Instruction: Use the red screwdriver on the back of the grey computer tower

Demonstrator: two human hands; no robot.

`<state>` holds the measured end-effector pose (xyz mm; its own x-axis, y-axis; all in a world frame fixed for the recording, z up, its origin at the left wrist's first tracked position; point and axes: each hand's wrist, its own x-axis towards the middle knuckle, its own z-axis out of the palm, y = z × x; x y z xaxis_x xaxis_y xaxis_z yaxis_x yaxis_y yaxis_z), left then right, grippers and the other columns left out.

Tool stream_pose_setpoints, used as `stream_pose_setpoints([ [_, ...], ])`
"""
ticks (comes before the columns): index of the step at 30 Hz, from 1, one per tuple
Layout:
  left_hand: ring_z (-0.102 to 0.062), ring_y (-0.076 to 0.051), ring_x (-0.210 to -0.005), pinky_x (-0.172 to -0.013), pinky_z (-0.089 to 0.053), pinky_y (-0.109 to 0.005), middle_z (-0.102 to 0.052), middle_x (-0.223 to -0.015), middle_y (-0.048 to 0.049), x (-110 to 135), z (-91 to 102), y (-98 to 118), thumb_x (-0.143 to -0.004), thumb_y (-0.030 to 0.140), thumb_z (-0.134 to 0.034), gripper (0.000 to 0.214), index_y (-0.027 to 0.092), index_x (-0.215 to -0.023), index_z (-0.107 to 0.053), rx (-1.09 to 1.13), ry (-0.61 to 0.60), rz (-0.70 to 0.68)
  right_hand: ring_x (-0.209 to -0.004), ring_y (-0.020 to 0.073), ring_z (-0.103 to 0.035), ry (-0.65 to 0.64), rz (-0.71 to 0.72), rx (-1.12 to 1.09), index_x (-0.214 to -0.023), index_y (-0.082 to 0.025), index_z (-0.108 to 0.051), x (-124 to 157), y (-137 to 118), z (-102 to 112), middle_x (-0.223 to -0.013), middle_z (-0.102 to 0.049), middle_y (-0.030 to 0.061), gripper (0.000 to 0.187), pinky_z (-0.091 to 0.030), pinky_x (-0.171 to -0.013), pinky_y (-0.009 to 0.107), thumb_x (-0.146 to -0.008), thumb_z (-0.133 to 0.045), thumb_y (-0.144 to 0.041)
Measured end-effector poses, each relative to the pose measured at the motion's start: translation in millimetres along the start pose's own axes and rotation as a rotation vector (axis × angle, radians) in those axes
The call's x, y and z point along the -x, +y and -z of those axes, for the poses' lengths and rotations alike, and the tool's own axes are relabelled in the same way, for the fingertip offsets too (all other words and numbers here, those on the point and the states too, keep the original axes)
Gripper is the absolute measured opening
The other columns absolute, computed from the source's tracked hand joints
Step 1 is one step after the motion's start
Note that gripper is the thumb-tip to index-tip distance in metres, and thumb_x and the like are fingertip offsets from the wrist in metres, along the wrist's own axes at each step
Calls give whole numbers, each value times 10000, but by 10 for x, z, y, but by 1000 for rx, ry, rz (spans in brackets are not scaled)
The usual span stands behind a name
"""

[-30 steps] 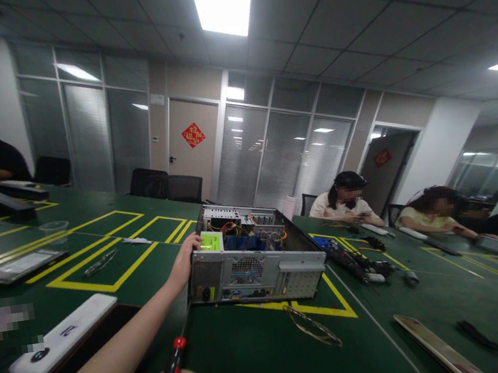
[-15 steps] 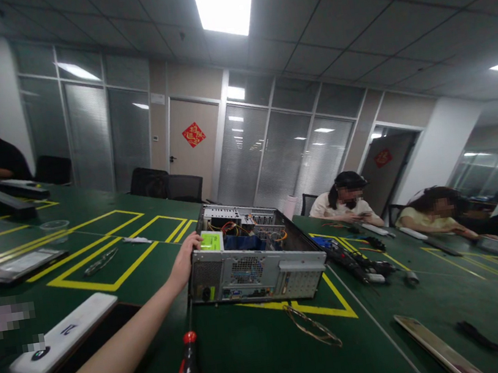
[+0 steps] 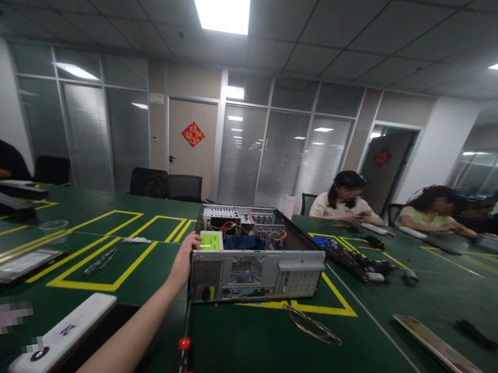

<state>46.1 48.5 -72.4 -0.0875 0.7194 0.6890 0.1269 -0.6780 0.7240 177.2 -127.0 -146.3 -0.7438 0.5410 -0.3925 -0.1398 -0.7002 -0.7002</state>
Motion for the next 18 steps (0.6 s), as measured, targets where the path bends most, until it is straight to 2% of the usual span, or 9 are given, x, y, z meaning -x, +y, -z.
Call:
stream_pose_setpoints([
  [4,-444,-223,-1265,-1139,-290,-388,-605,-1063,-88,3,-2,12,-931,446,-247,403,214,-720,-500,0,2,-7,-798,185,-663,-67,-15,8,-1061,-172,-544,39,-56,-61,-1085,-679,86,662,-412,-774,335,-450,-777,-76],
  [7,-443,-216,-1269,-1137,-297,-373,-610,-1069,-81,5,0,26,-935,450,-246,409,217,-718,-502,-10,-2,-4,-833,198,-669,-56,-2,38,-1044,-169,-542,73,-86,-128,-1135,-668,110,617,-414,-771,328,-478,-771,-72],
  [10,-445,-215,-1267,-1137,-296,-374,-613,-1067,-80,8,5,41,-938,449,-240,415,216,-717,-503,-17,-7,-3,-821,194,-664,-28,18,69,-1037,-159,-534,85,-75,-161,-1116,-668,124,610,-406,-749,314,-492,-810,-146],
  [12,-443,-217,-1271,-1138,-294,-381,-612,-1074,-83,11,8,51,-940,447,-239,415,214,-721,-504,-15,-8,-1,-807,192,-652,-11,48,76,-1071,-153,-522,71,-40,-138,-1073,-669,121,673,-397,-733,315,-487,-846,-236],
  [15,-433,-217,-1289,-1137,-299,-384,-612,-1103,-81,15,12,59,-941,443,-243,411,214,-728,-508,-12,-10,13,-696,171,-608,31,87,72,-1068,-155,-514,13,46,-49,-854,-662,60,764,-372,-681,318,-435,-885,-367],
  [18,-434,-215,-1294,-1137,-300,-385,-613,-1113,-80,17,11,53,-943,436,-249,406,212,-733,-515,-11,-11,16,-569,118,-512,71,111,65,-908,-189,-514,-53,135,35,-657,-590,-17,661,-332,-627,304,-428,-874,-465],
])
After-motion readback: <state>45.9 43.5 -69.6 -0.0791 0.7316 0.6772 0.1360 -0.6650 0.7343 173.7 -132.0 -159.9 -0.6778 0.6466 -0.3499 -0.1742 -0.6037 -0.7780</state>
